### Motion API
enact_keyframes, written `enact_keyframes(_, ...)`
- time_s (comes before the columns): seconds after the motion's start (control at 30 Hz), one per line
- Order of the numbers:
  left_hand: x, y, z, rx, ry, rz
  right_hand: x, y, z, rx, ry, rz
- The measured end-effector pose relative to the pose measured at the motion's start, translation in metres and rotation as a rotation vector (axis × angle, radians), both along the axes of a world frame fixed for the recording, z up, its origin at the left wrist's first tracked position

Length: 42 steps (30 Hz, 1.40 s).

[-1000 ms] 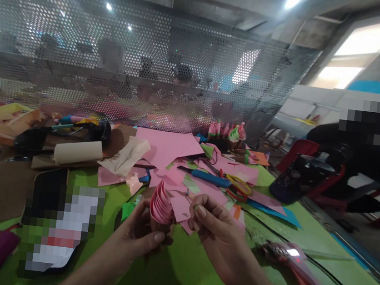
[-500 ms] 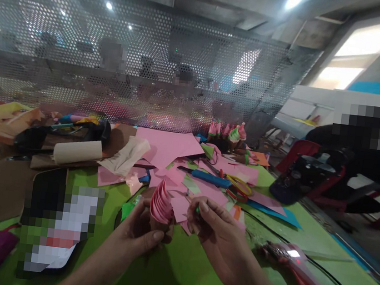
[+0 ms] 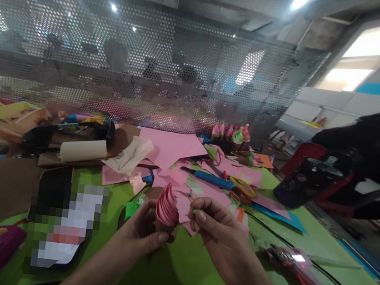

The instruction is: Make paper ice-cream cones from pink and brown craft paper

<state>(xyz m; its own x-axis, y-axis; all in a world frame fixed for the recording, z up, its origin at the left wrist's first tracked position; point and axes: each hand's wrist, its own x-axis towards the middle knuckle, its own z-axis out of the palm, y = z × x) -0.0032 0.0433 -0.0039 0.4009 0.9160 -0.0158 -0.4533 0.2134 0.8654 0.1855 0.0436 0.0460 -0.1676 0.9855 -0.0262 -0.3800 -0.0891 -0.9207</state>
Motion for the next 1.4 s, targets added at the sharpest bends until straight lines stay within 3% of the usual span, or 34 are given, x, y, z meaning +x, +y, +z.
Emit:
enact_keyframes(0.7,0.002,0.004,-0.014,0.087,-0.135,-0.051,0.003,0.001,-0.003,0.012,0.011,0.014)
enact_keyframes(1.2,0.002,0.002,-0.014,0.146,0.016,-0.097,0.004,0.004,-0.002,0.033,-0.016,-0.135)
enact_keyframes(1.4,0.007,-0.004,-0.012,0.159,0.1,-0.177,0.002,0.003,0.001,0.029,-0.014,-0.211)
